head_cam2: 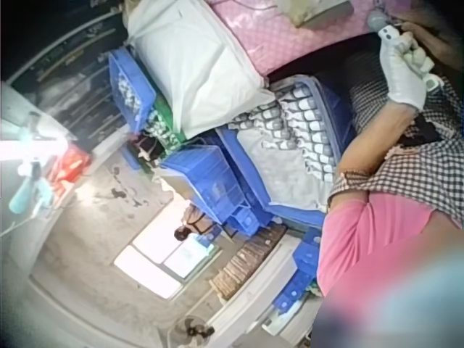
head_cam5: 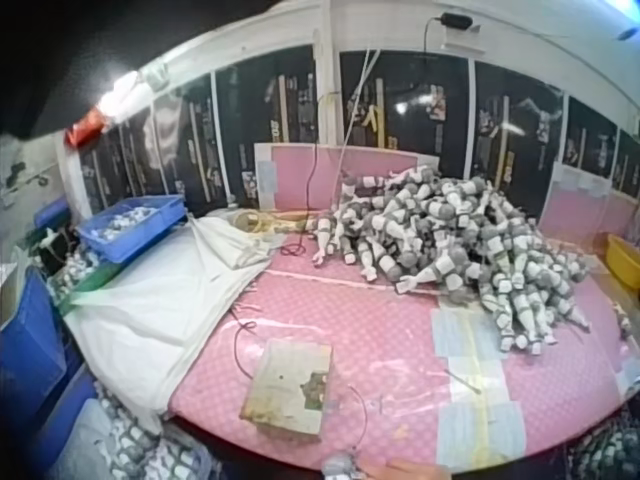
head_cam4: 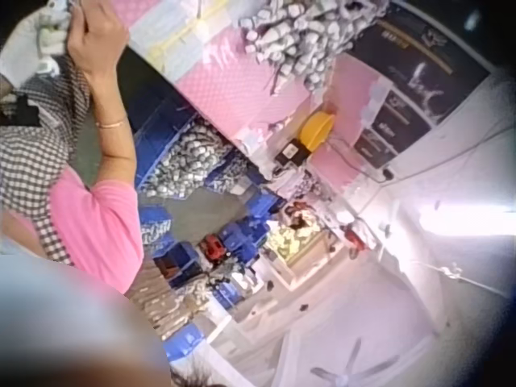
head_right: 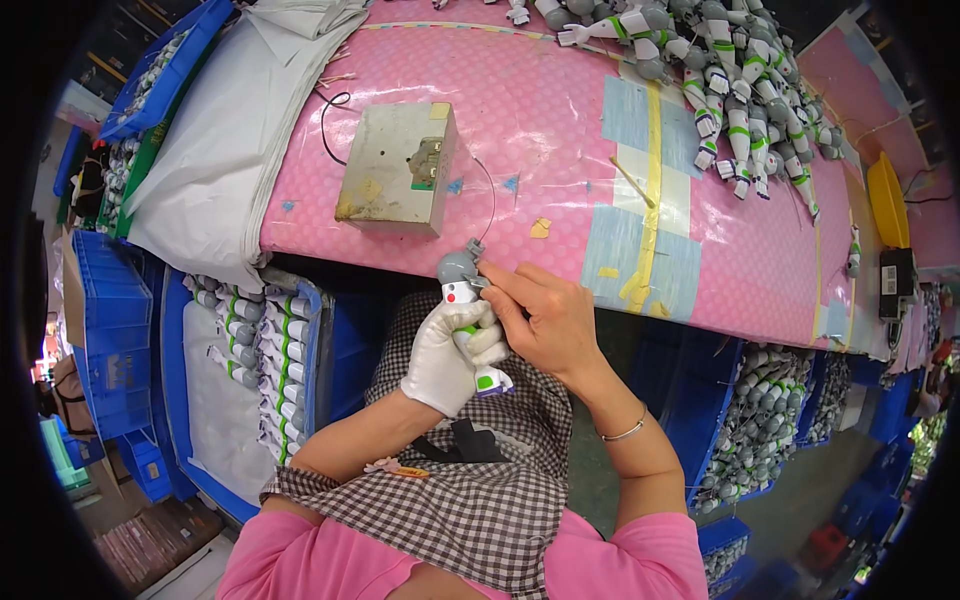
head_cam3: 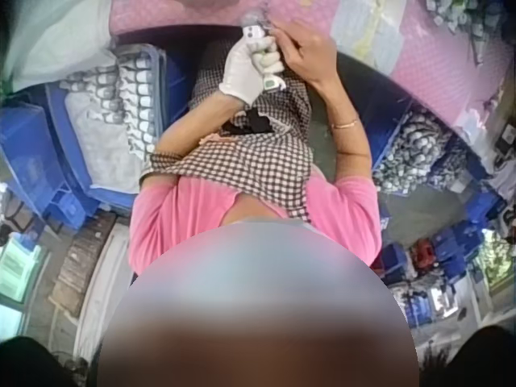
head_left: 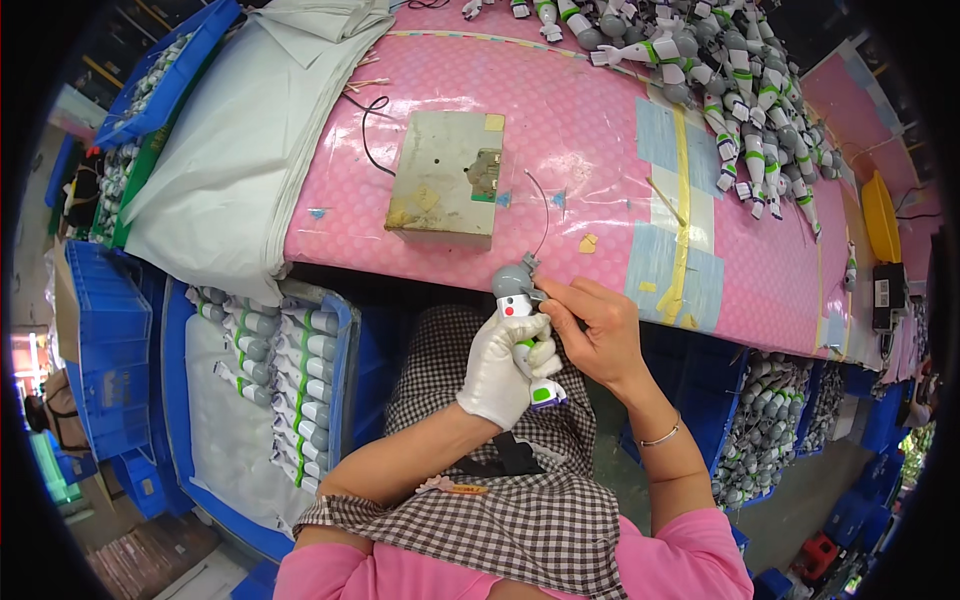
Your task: Assemble small toy robot figures on a factory assembly line, fitting pieces together and placing them in trays.
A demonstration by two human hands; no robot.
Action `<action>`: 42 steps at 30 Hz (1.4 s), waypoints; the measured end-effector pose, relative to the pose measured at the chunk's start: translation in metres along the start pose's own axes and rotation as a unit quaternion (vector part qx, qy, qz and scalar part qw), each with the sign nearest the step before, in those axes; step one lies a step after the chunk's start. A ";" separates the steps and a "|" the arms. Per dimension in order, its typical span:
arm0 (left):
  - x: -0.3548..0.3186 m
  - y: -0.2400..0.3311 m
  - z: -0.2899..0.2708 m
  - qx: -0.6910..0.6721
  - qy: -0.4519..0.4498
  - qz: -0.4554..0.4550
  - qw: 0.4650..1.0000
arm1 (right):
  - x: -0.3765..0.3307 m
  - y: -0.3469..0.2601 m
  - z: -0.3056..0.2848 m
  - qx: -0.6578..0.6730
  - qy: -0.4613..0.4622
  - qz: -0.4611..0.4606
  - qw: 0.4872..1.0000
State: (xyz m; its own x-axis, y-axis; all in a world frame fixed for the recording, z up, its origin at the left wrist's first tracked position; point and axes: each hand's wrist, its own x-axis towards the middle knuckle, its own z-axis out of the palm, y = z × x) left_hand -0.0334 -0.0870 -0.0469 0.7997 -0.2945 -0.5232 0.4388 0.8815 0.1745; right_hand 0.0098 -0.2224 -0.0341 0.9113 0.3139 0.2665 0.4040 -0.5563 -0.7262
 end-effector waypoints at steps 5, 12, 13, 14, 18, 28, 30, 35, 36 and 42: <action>0.000 0.001 -0.001 0.006 -0.010 0.000 1.000 | 0.000 -0.002 0.000 -0.006 -0.012 0.004 1.000; -0.001 0.001 0.009 0.055 0.029 0.021 0.998 | 0.004 -0.007 -0.002 0.004 -0.017 0.014 1.000; 0.000 0.001 0.005 0.052 0.021 0.017 0.998 | 0.005 -0.006 -0.001 0.005 -0.008 0.013 1.000; 0.001 0.001 0.001 0.048 0.014 0.013 0.999 | 0.005 -0.005 0.001 0.006 0.001 0.013 1.000; 0.003 0.001 -0.002 0.024 0.001 0.006 1.000 | 0.002 0.001 0.001 0.001 -0.002 0.003 1.000; 0.000 0.007 0.007 0.084 -0.002 0.006 0.996 | 0.002 0.006 -0.001 0.077 0.049 0.000 0.996; -0.005 0.012 0.008 0.223 -0.007 0.055 0.973 | 0.006 0.011 -0.009 0.148 0.082 -0.008 0.985; -0.016 0.049 0.001 0.152 -0.072 -0.127 0.978 | 0.035 0.018 -0.029 -0.028 0.169 0.023 0.985; -0.017 0.051 0.009 0.165 -0.051 -0.145 0.974 | 0.043 0.029 -0.028 -0.099 0.191 0.004 0.977; -0.038 0.056 0.009 0.355 -0.059 0.019 0.933 | 0.066 0.045 -0.037 -0.256 0.151 -0.028 0.954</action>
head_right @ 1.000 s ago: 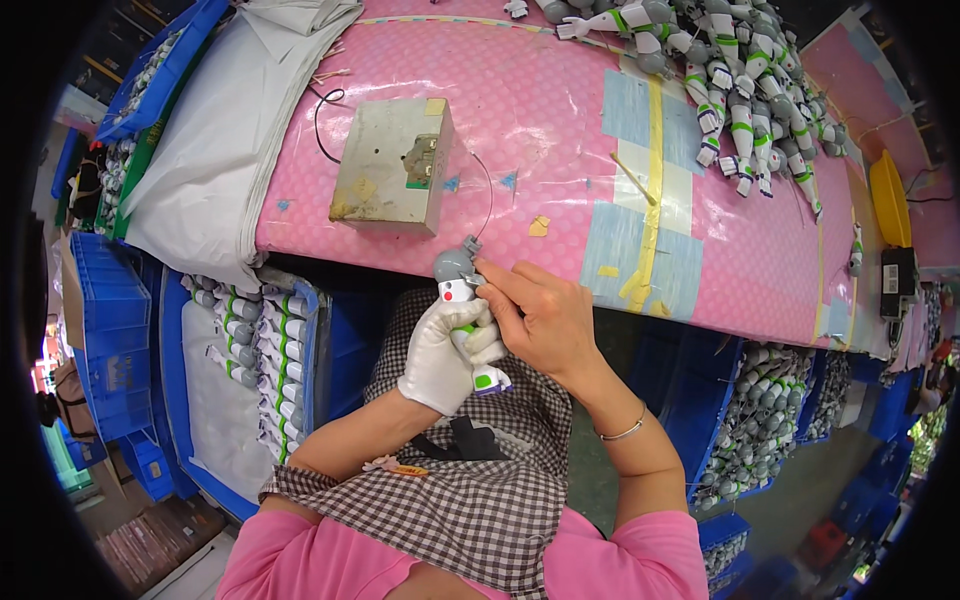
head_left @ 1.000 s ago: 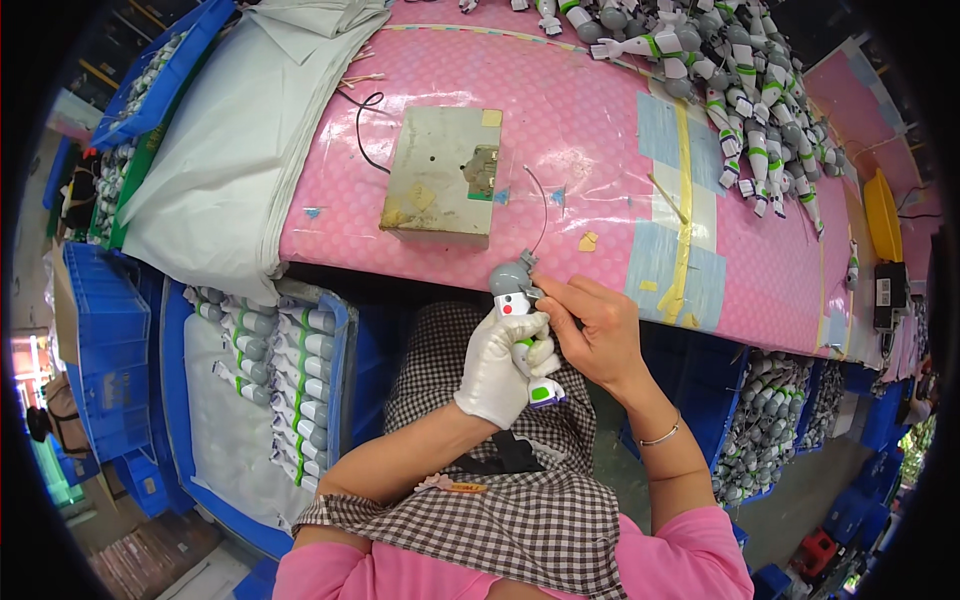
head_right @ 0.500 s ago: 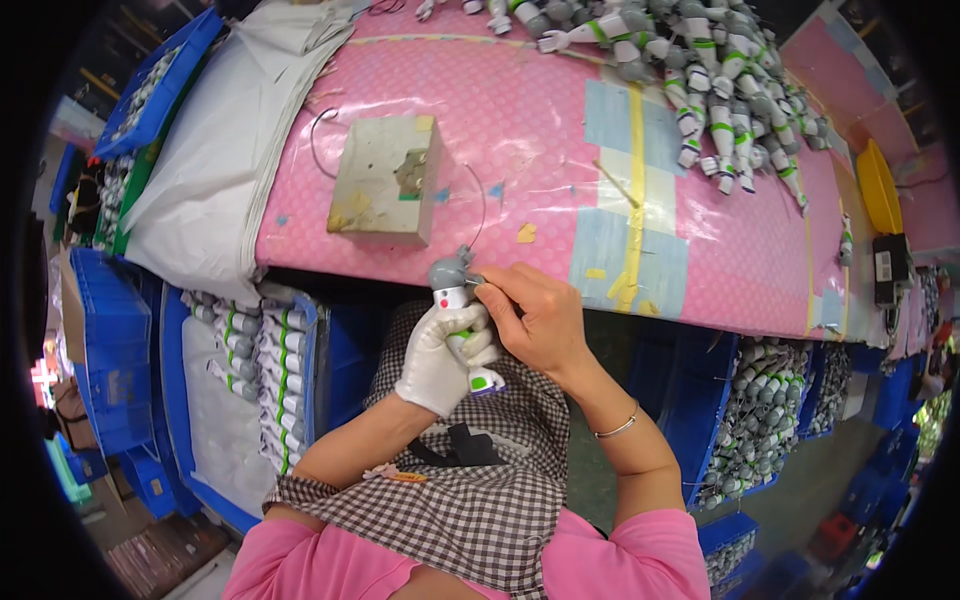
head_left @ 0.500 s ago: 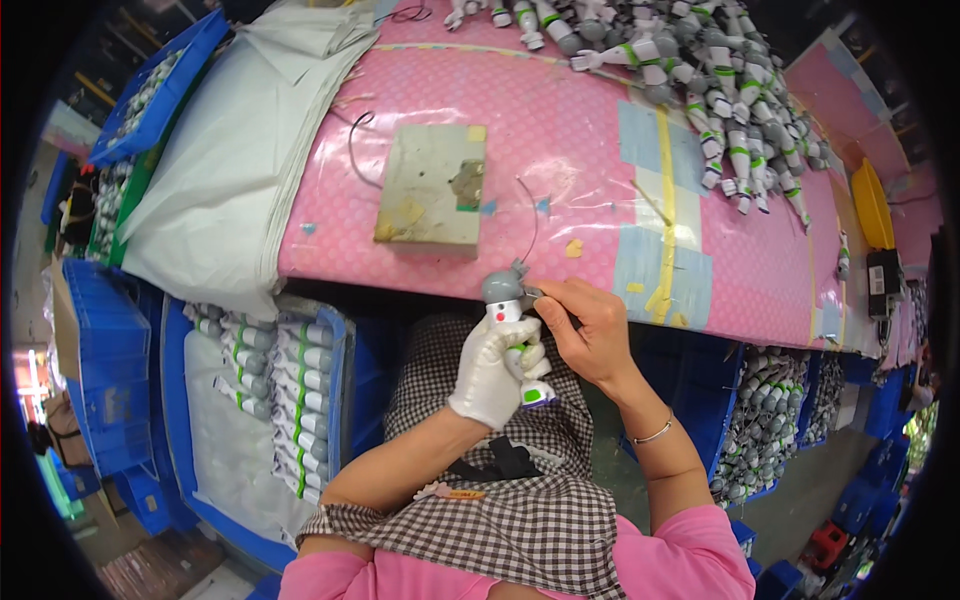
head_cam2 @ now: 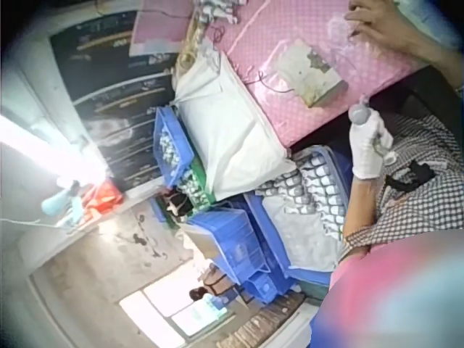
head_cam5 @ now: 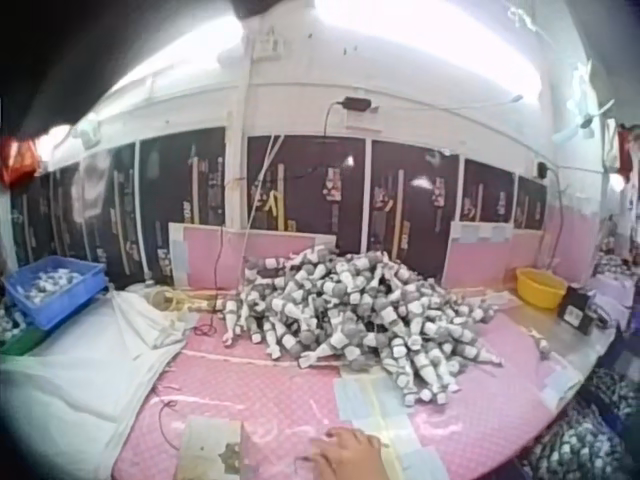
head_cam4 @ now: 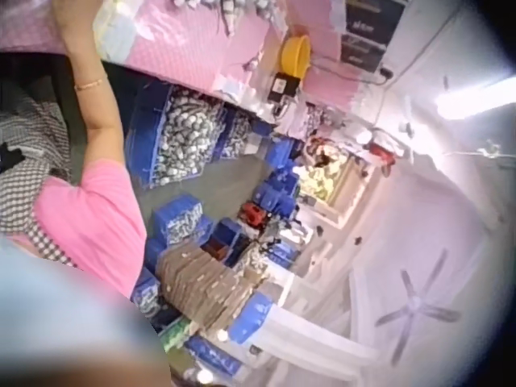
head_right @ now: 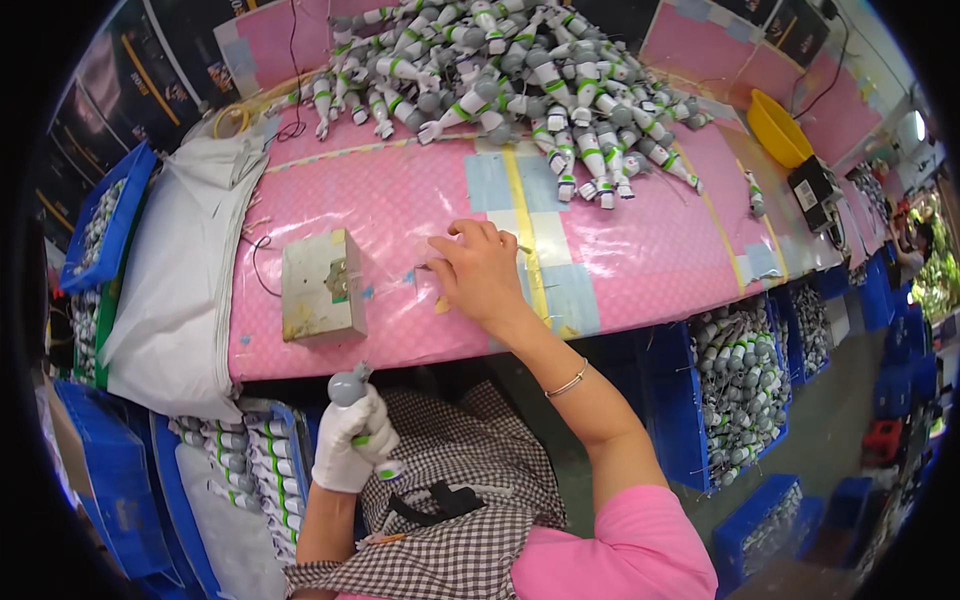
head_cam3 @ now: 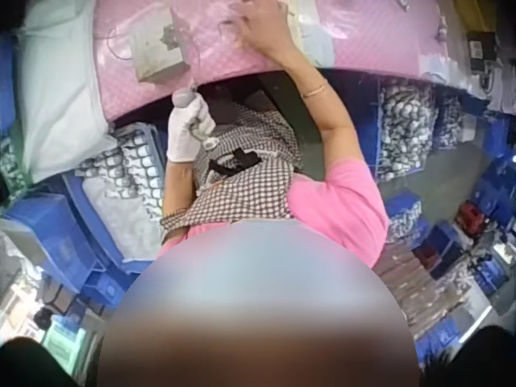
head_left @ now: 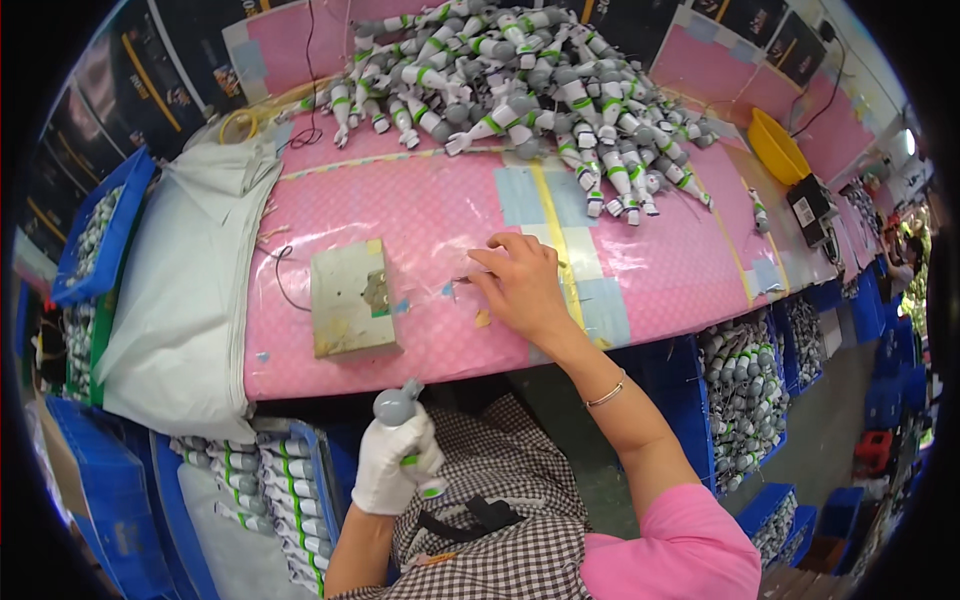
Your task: Assemble small toy robot figures on a factory assembly line, fitting pieces together and placing them in trays.
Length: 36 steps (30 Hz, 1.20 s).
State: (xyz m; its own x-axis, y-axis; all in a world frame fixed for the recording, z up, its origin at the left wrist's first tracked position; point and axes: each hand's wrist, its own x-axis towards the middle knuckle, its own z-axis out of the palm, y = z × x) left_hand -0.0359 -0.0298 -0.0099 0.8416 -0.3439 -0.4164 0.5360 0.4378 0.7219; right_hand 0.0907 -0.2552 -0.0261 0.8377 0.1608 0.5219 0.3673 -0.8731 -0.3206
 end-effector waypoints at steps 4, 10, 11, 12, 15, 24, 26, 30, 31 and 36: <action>-0.024 0.010 -0.050 -0.167 -0.111 -0.083 0.976 | 0.004 0.037 -0.007 0.084 0.129 0.109 0.982; -0.095 0.041 -0.090 0.243 0.260 0.027 0.934 | 0.023 0.162 -0.023 -0.189 0.049 0.098 0.976; -0.098 0.046 -0.108 0.351 0.294 0.070 0.886 | 0.013 0.245 -0.037 -0.257 0.037 0.009 0.966; -0.112 0.056 -0.114 0.362 0.340 0.067 0.865 | 0.022 0.251 -0.050 -0.375 -0.058 0.079 0.922; -0.185 0.052 -0.161 0.470 0.489 0.072 0.731 | 0.047 0.310 -0.045 -0.377 -0.098 0.125 0.912; -0.295 0.013 -0.240 0.708 0.467 -0.172 0.501 | 0.079 0.253 -0.044 -0.178 -0.155 0.211 0.949; -0.272 0.029 -0.285 0.754 0.369 -0.152 0.521 | 0.084 0.374 -0.078 -0.133 -0.168 0.178 0.960; -0.274 0.019 -0.312 0.832 0.192 -0.060 0.517 | 0.083 0.350 -0.055 -0.037 -0.040 0.108 0.993; -0.271 0.015 -0.319 0.832 0.190 -0.056 0.518 | 0.080 0.344 -0.061 -0.045 -0.031 0.087 0.995; -0.262 -0.012 -0.325 0.844 0.228 0.174 0.453 | 0.063 0.307 -0.096 -0.080 0.007 -0.019 0.997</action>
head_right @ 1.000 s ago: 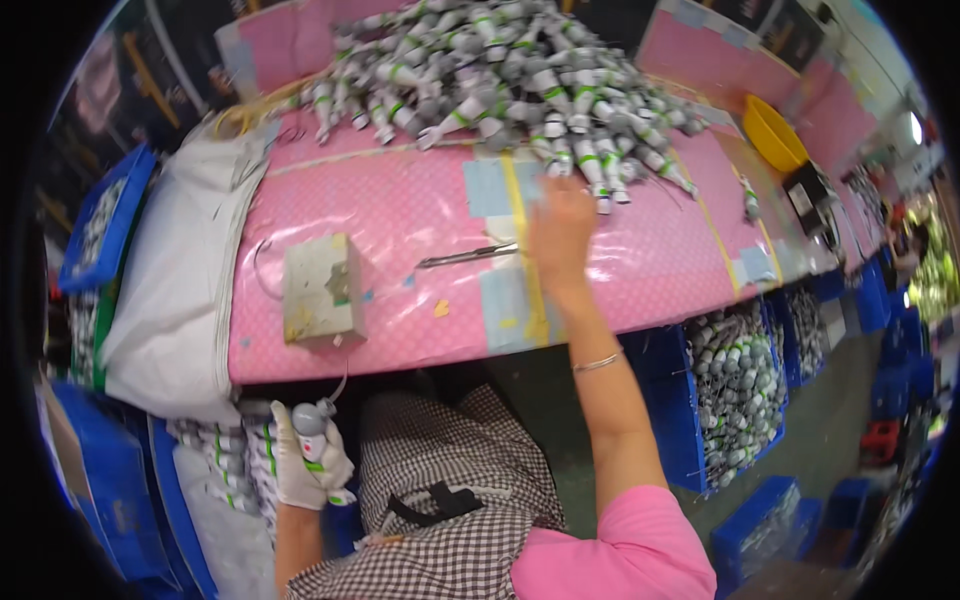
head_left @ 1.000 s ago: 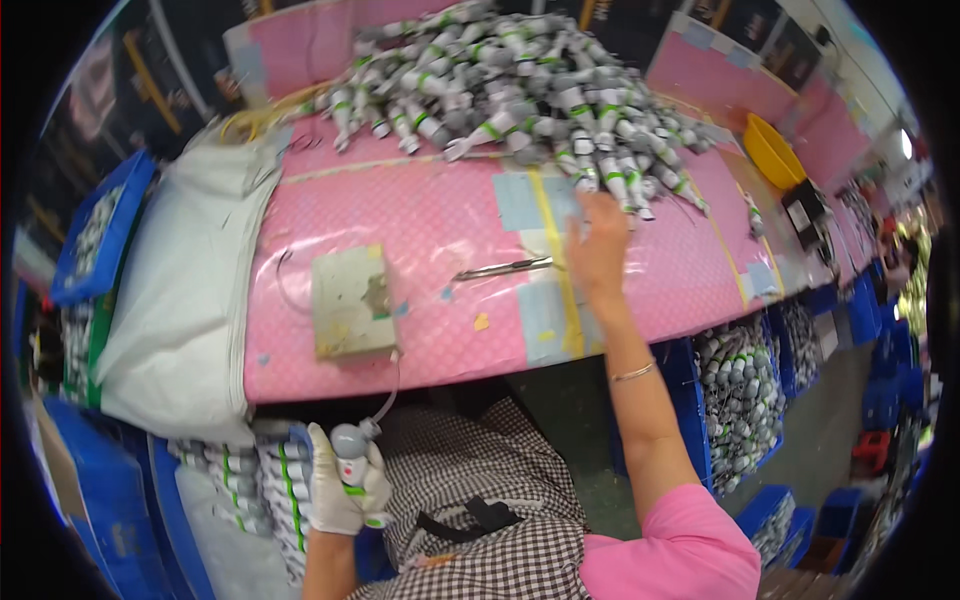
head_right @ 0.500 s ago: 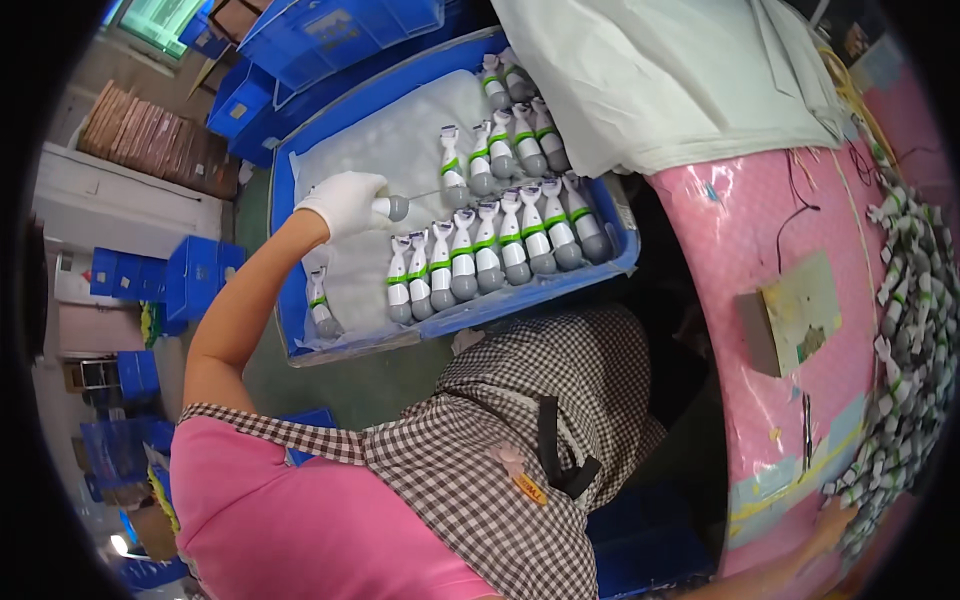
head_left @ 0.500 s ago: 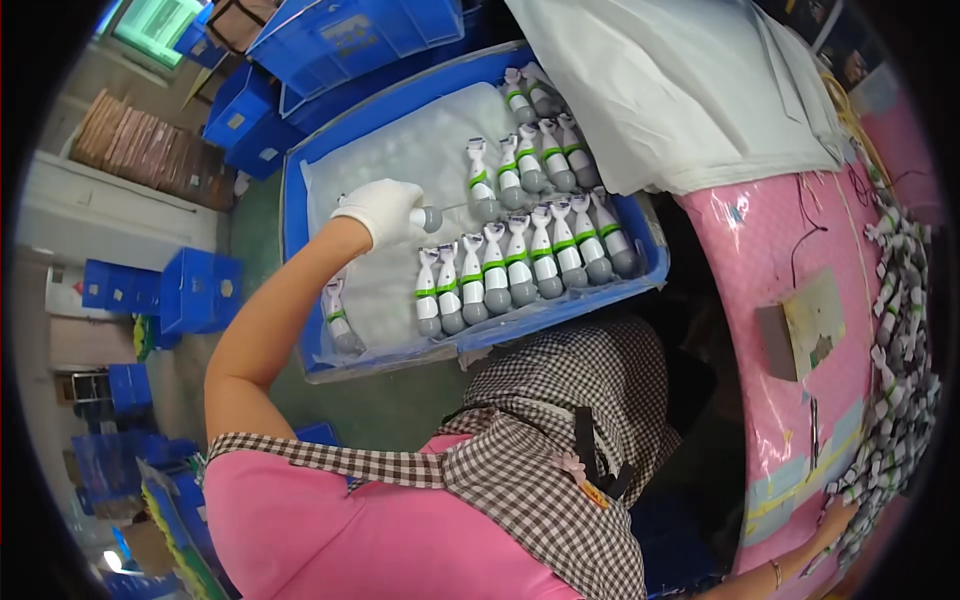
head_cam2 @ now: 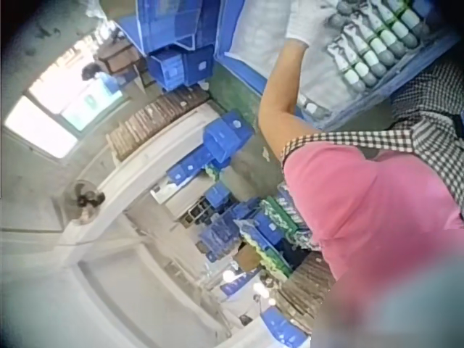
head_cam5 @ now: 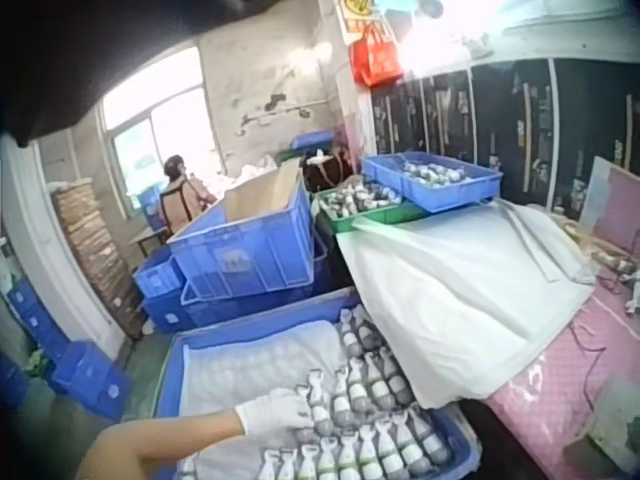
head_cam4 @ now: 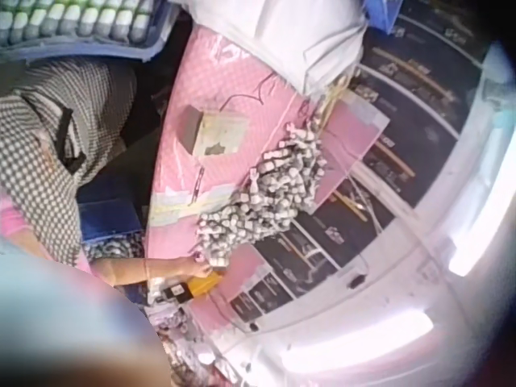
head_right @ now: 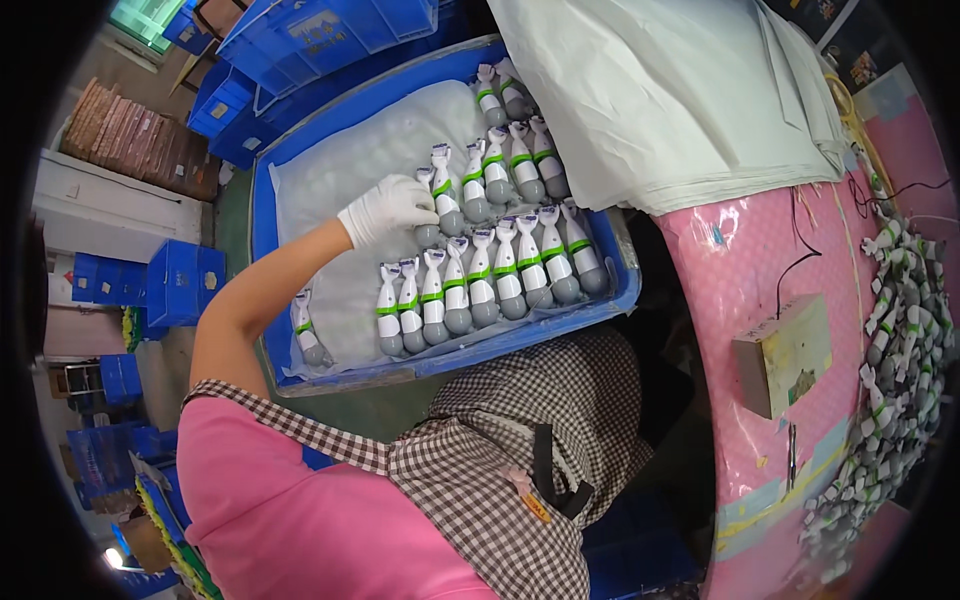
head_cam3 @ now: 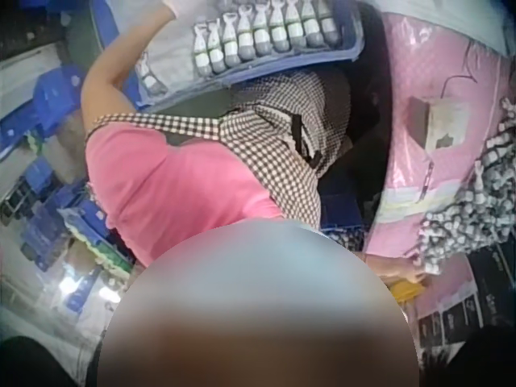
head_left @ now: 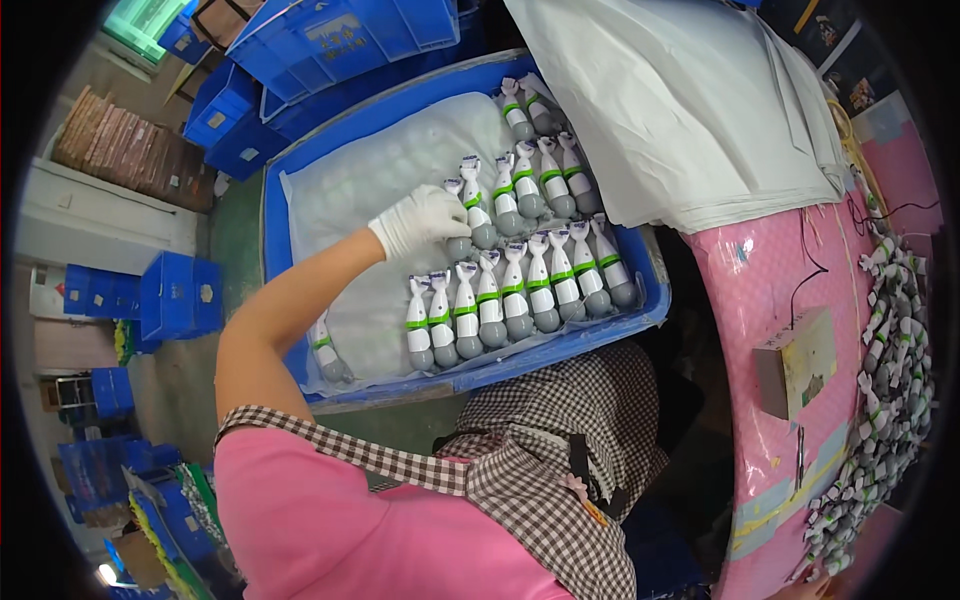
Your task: Assemble small toy robot figures on a factory assembly line, fitting pieces together and placing them in trays.
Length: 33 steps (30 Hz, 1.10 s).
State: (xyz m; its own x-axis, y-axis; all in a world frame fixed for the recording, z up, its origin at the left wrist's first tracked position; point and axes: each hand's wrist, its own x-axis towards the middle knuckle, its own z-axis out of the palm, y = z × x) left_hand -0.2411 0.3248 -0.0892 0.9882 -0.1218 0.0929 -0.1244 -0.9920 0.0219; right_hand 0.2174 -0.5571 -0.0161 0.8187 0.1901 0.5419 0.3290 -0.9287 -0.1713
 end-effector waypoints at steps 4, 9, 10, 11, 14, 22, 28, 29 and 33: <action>-0.009 0.015 0.005 0.038 0.080 -0.055 0.995 | -0.017 -0.033 -0.018 -0.014 0.031 -0.083 0.996; -0.013 0.022 0.017 -0.121 0.209 -0.487 0.839 | -0.027 -0.233 -0.037 -0.033 0.077 -0.184 0.979; -0.019 0.022 0.024 -0.255 0.185 -0.667 0.675 | -0.025 -0.241 -0.037 -0.031 0.086 -0.207 0.974; -0.013 0.021 0.031 -0.254 0.186 -0.662 0.680 | -0.028 -0.258 -0.032 -0.031 0.089 -0.200 0.975; 0.008 0.022 0.042 -0.243 0.035 -0.683 0.688 | -0.024 -0.328 -0.009 0.086 0.144 -0.265 0.950; -0.002 0.008 0.006 -0.574 0.164 -0.709 0.377 | -0.041 -0.391 0.009 0.617 -0.040 0.140 0.773; -0.014 0.018 -0.043 -0.160 0.379 -0.628 0.661 | -0.054 -0.352 0.024 0.643 -0.033 0.130 0.754; -0.011 0.023 -0.040 -0.101 0.361 -0.601 0.705 | -0.056 -0.353 0.025 0.633 -0.036 0.126 0.763; 0.020 0.059 -0.002 -0.110 0.267 -0.632 0.719 | -0.061 -0.363 0.023 0.629 -0.050 0.123 0.766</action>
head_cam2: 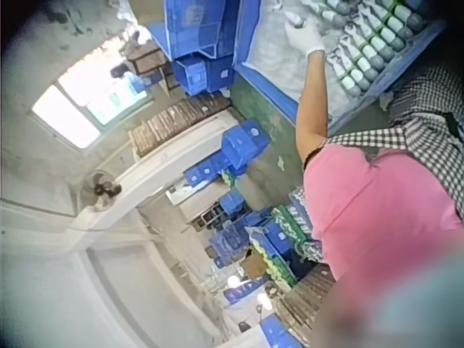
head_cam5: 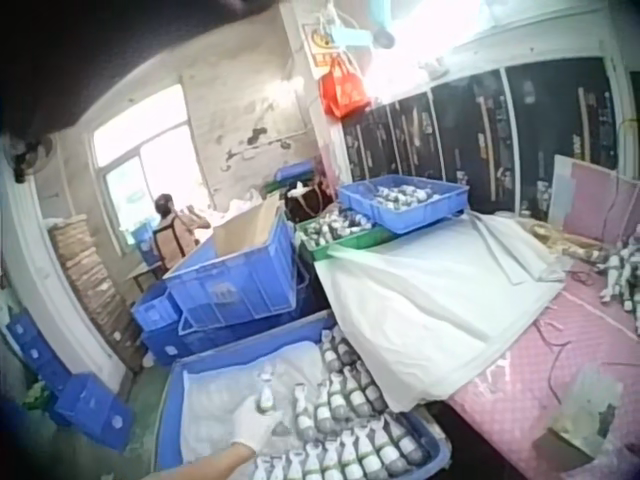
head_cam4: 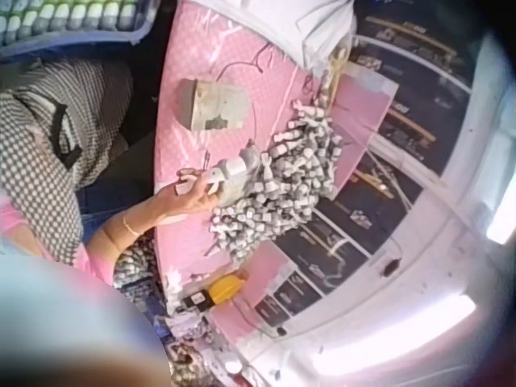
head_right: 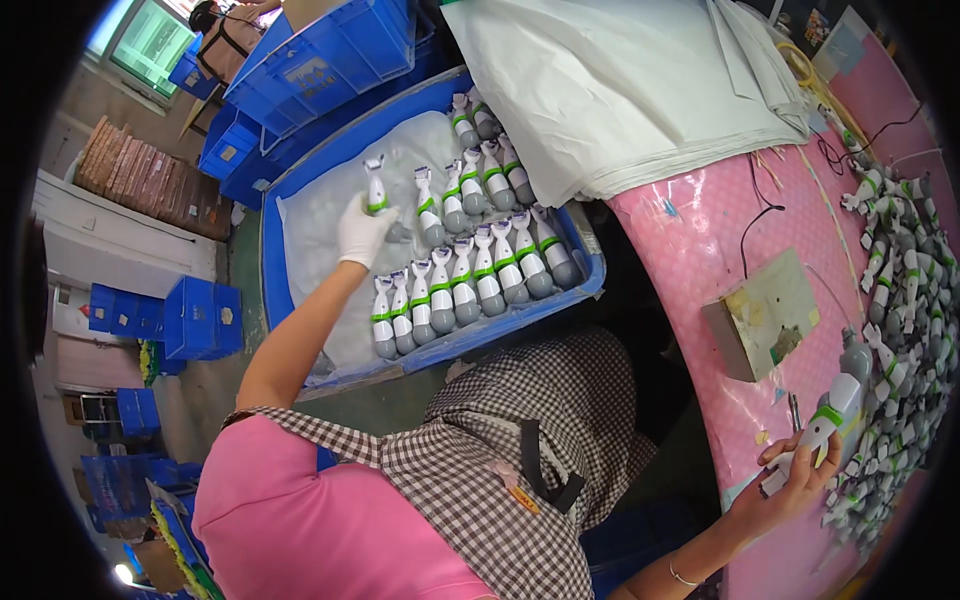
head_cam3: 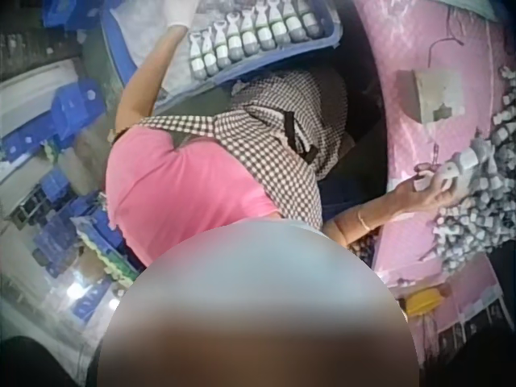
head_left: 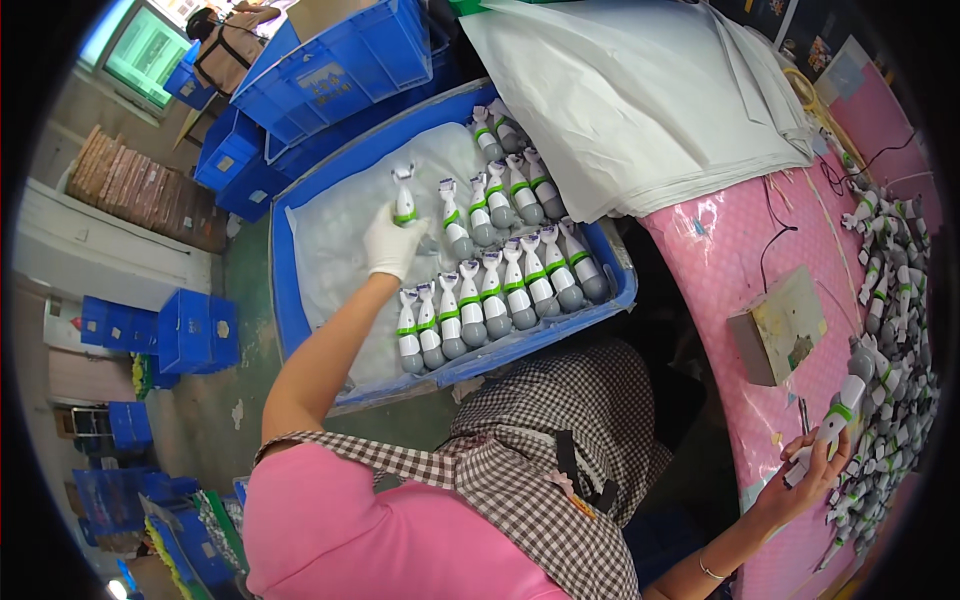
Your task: Assemble small toy robot figures on a factory assembly line, fitting pieces together and placing them in trays.
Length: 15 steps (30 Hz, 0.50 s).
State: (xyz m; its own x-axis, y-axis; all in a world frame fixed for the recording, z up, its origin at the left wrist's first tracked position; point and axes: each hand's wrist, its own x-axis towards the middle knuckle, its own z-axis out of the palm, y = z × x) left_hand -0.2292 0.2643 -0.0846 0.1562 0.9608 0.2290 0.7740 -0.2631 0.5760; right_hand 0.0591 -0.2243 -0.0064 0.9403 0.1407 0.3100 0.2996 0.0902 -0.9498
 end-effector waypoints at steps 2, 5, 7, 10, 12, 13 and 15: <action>0.001 -0.032 0.026 -0.026 -0.045 -0.051 0.997 | -0.002 -0.012 0.008 0.029 -0.009 0.022 0.999; 0.004 -0.039 0.047 -0.158 -0.176 -0.165 0.958 | -0.007 -0.018 -0.001 0.073 -0.012 0.043 0.996; 0.010 -0.028 0.056 -0.127 -0.252 -0.144 0.948 | -0.013 -0.022 -0.005 0.039 -0.017 0.063 0.997; 0.021 -0.039 0.041 0.168 -0.209 0.057 0.962 | -0.019 -0.008 0.044 0.032 0.018 0.130 0.991; -0.002 0.029 0.003 0.162 -0.128 0.107 0.973 | -0.012 -0.010 0.061 0.192 -0.101 0.242 0.946; -0.014 0.051 0.001 0.068 -0.067 0.163 0.982 | -0.015 -0.004 0.070 0.228 -0.116 0.269 0.929; -0.038 0.112 -0.001 -0.140 -0.132 0.193 0.962 | -0.018 -0.004 0.078 0.271 -0.133 0.286 0.909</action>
State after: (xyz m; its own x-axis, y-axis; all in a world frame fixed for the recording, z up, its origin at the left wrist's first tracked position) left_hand -0.1490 0.1978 -0.0284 0.5775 0.7663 0.2815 0.4377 -0.5817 0.6856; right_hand 0.0282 -0.1504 -0.0046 0.8232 0.5446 -0.1604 -0.4181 0.3905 -0.8202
